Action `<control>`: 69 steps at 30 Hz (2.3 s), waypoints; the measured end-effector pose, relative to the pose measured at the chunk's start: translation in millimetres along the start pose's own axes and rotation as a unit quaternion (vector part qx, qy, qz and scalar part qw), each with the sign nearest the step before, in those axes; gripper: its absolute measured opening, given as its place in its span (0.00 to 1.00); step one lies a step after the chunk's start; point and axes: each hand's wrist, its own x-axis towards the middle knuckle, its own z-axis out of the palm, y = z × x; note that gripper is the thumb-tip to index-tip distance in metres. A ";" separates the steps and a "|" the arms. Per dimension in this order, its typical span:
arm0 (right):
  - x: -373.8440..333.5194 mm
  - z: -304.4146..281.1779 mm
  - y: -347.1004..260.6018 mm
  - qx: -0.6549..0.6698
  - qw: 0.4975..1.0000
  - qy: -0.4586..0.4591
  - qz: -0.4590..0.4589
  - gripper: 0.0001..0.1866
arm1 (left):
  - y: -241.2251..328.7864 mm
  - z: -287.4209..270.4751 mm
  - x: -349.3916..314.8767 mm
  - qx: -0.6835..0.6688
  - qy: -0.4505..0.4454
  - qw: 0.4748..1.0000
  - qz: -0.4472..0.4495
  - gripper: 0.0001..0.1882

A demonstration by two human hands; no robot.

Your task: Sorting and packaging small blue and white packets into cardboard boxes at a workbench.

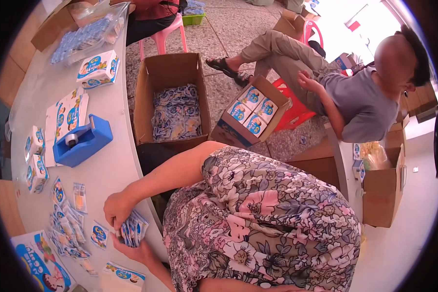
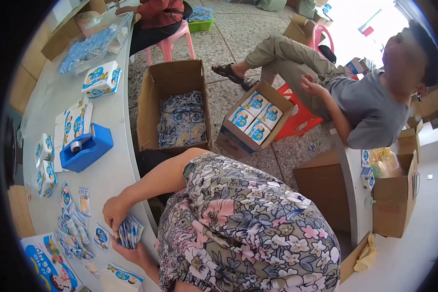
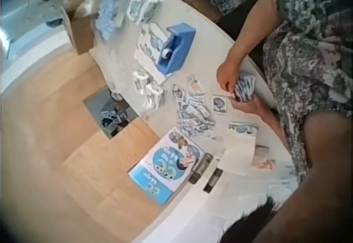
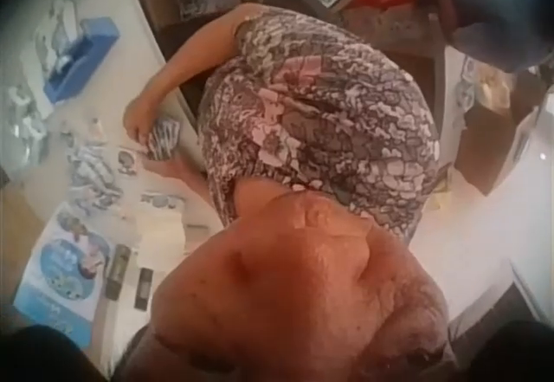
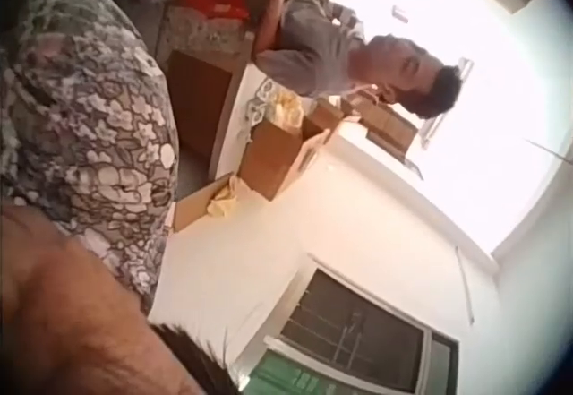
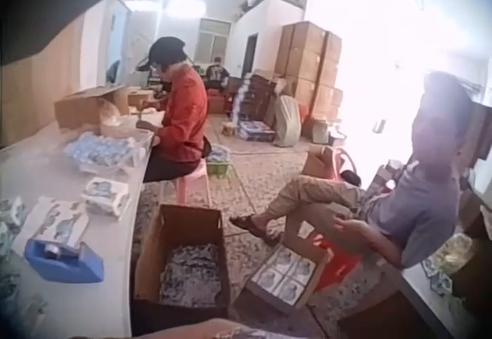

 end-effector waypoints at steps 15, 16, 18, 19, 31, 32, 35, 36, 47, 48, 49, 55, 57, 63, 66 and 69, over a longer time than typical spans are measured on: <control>9.0 -15.5 -7.0 0.193 0.970 -0.091 0.115 0.15 | 20.9 -11.2 -9.4 0.175 0.009 0.976 0.127 0.29; 24.2 -6.4 -12.1 0.058 0.998 -0.009 0.030 0.16 | 22.8 -12.7 -10.7 0.158 0.010 0.979 0.126 0.29; 48.1 3.2 -20.9 -0.074 0.992 0.077 -0.061 0.18 | 24.1 -11.6 -9.7 0.138 0.013 0.983 0.124 0.29; 62.7 10.4 -26.0 -0.170 0.969 0.064 -0.168 0.19 | 23.8 -11.0 -8.6 0.136 0.021 0.982 0.131 0.30; 56.1 -45.7 -20.0 0.011 0.967 -0.242 -0.085 0.14 | 9.5 -16.2 -7.7 0.132 0.076 0.986 0.075 0.31; 62.5 -51.5 -16.4 0.085 0.975 -0.204 -0.025 0.12 | 7.5 -17.3 -7.3 0.126 0.041 0.987 0.088 0.30; 85.7 -57.7 26.8 -0.216 0.963 0.018 -0.158 0.12 | 23.2 -19.2 -2.2 0.151 0.030 0.987 0.041 0.30; 89.0 -60.3 31.8 -0.347 0.922 0.041 -0.163 0.12 | 21.6 -19.4 -3.1 0.155 0.031 0.987 0.042 0.30; 148.9 -13.5 -21.1 -0.132 0.987 -0.091 -0.024 0.16 | 17.8 -10.9 -5.4 0.029 0.073 0.996 0.050 0.31; 168.5 -2.0 -15.5 -0.166 0.979 -0.027 -0.118 0.17 | 18.7 -12.5 -2.8 0.034 0.069 0.996 0.052 0.31; 179.8 11.2 -10.3 -0.198 0.957 0.035 -0.210 0.19 | 19.1 -14.2 -1.6 0.064 0.042 0.995 0.062 0.31; 169.4 30.3 20.0 -0.303 0.891 0.083 -0.328 0.19 | 14.4 -11.8 -3.2 0.078 0.031 0.994 0.074 0.31; 134.2 8.3 26.7 -0.243 0.926 0.024 -0.286 0.19 | 18.2 -15.7 -2.6 0.068 0.030 0.995 0.071 0.29; 75.1 -35.8 20.8 -0.208 0.956 -0.018 -0.207 0.18 | 18.2 -23.0 -2.2 0.050 0.037 0.996 0.064 0.28; 55.2 -35.8 13.2 -0.143 0.973 -0.020 -0.178 0.15 | 24.3 -20.7 -0.7 0.046 0.061 0.995 0.062 0.27; 35.9 -38.3 -10.5 -0.001 0.985 -0.114 -0.128 0.13 | 22.9 -19.9 -0.7 0.066 0.081 0.991 0.080 0.28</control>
